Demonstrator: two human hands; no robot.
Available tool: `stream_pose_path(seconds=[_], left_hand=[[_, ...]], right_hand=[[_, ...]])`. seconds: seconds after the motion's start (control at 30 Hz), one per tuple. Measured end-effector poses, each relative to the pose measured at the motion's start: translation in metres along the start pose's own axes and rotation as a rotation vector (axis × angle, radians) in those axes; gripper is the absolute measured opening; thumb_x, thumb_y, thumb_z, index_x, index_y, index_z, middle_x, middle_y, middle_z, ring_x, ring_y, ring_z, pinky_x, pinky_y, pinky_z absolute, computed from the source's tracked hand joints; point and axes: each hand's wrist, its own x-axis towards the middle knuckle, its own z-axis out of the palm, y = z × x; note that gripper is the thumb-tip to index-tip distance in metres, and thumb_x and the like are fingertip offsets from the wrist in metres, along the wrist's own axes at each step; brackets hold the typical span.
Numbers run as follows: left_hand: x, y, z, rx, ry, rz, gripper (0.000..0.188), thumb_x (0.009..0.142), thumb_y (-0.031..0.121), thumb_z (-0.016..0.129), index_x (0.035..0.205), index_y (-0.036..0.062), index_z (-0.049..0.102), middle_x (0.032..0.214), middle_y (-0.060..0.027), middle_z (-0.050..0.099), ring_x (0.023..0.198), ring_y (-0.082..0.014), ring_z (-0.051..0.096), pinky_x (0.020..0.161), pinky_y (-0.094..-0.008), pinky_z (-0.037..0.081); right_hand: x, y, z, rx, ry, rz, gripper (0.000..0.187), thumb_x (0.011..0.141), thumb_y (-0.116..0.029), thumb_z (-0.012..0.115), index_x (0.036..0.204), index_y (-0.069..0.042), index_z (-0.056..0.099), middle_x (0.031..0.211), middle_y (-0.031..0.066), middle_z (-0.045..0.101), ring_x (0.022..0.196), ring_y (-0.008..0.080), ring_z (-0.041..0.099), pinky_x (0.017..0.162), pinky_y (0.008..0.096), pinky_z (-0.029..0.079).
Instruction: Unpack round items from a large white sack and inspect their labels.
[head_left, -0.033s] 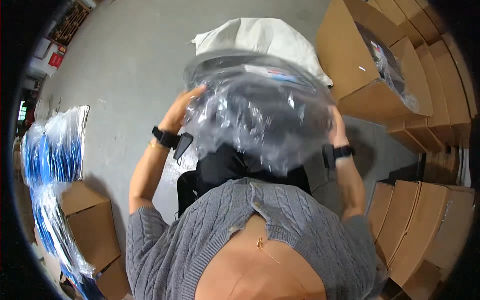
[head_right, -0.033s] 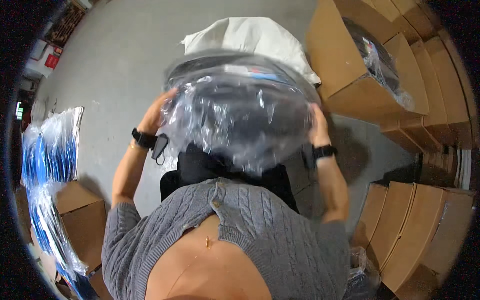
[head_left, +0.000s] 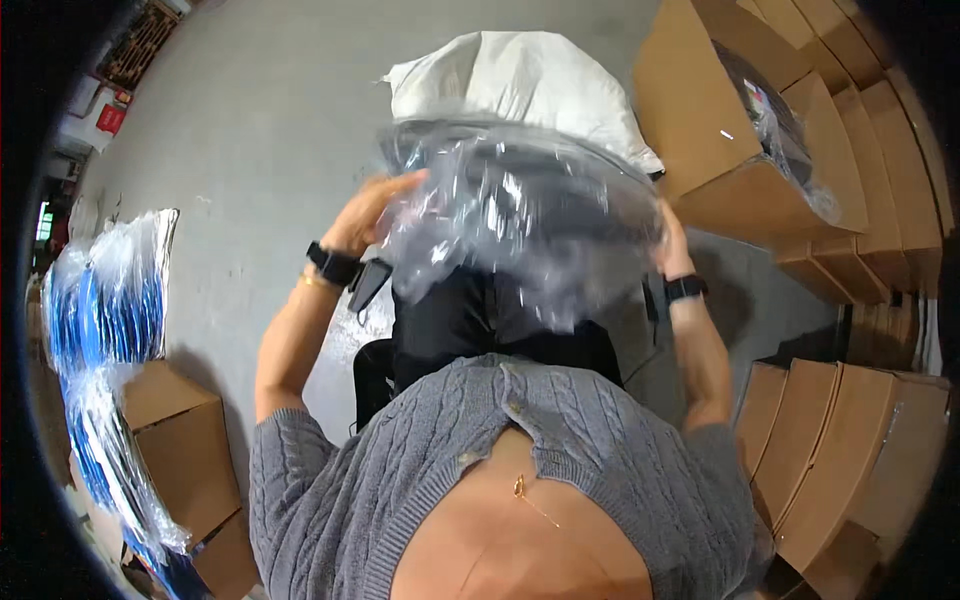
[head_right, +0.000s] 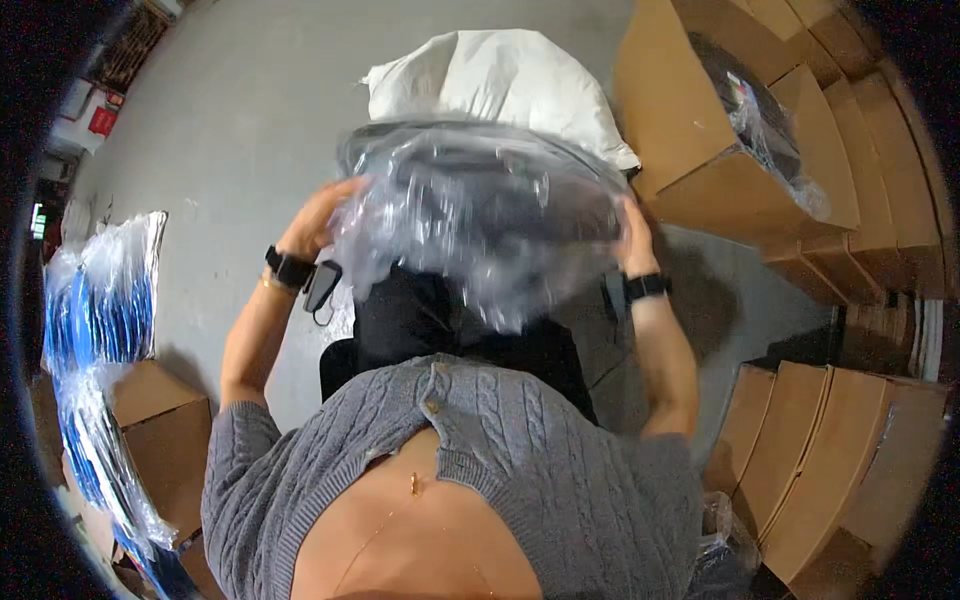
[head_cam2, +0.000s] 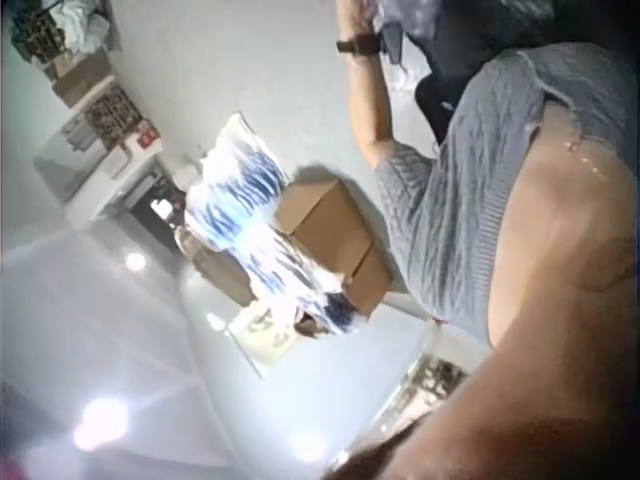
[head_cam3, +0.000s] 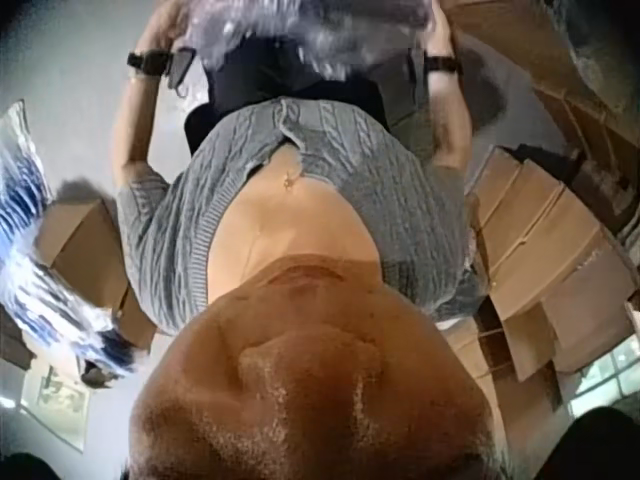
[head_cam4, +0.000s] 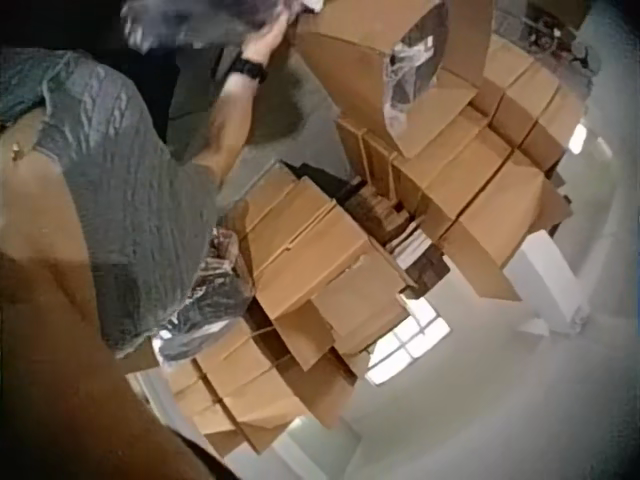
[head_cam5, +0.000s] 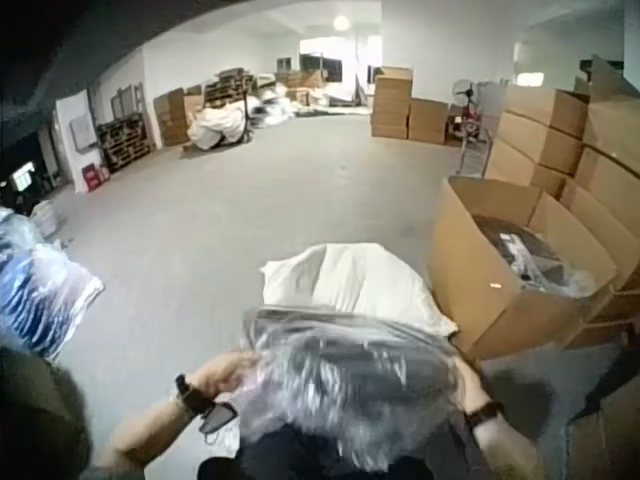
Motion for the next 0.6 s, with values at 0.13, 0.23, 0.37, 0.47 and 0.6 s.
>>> stream_pose_path(seconds=[0.13, 0.23, 0.37, 0.47, 0.6], left_hand=[[0.010, 0.005, -0.028, -0.186, -0.027, -0.084, 0.027, 0.087, 0.009, 0.050, 0.111, -0.0004, 0.058, 0.100, -0.0055, 0.063, 0.080, -0.0124, 0.061, 0.061, -0.0241, 0.052], [-0.010, 0.020, -0.075, -0.368, -0.107, 0.002, 0.032, 0.091, 0.019, 0.044, 0.115, -0.0001, 0.053, 0.107, -0.0115, 0.060, 0.092, -0.0185, 0.060, 0.073, -0.0305, 0.051], [-0.065, 0.043, -0.099, -0.233, 0.293, 0.179, 0.047, 0.088, 0.030, 0.051, 0.126, 0.0020, 0.044, 0.116, -0.0160, 0.055, 0.095, -0.0233, 0.058, 0.077, -0.0319, 0.050], [-0.107, 0.022, -0.090, 0.197, 0.153, -0.010, 0.051, 0.074, 0.010, 0.059, 0.122, -0.0019, 0.048, 0.111, -0.0128, 0.059, 0.087, -0.0134, 0.059, 0.073, -0.0246, 0.047], [-0.098, -0.021, -0.108, 0.508, -0.395, -0.563, 0.063, 0.077, 0.005, 0.068, 0.131, 0.0007, 0.037, 0.086, -0.0111, 0.064, 0.072, -0.0159, 0.061, 0.062, -0.0268, 0.051]], right_hand=[[0.020, 0.000, 0.047, -0.157, -0.202, 0.023, 0.046, 0.086, -0.024, 0.059, 0.124, -0.005, 0.043, 0.117, 0.0166, 0.054, 0.088, 0.0266, 0.062, 0.077, 0.0442, 0.052], [-0.017, -0.013, 0.078, -0.452, -0.507, 0.280, 0.044, 0.087, -0.037, 0.056, 0.113, -0.001, 0.053, 0.114, 0.0169, 0.056, 0.091, 0.0303, 0.061, 0.077, 0.0338, 0.051], [-0.076, -0.094, 0.075, -0.657, -0.732, -0.165, 0.033, 0.088, -0.030, 0.055, 0.103, -0.001, 0.059, 0.078, 0.0060, 0.060, 0.066, 0.0068, 0.056, 0.052, 0.0235, 0.047], [-0.109, -0.100, 0.036, -0.897, -0.544, 0.137, 0.026, 0.082, -0.025, 0.061, 0.094, -0.002, 0.062, 0.077, 0.0053, 0.062, 0.067, 0.0111, 0.059, 0.056, 0.0237, 0.047], [-0.105, -0.036, -0.061, -1.059, -0.568, 0.521, 0.024, 0.079, -0.023, 0.064, 0.089, -0.001, 0.064, 0.079, 0.0056, 0.065, 0.073, 0.0160, 0.063, 0.064, 0.0251, 0.049]])
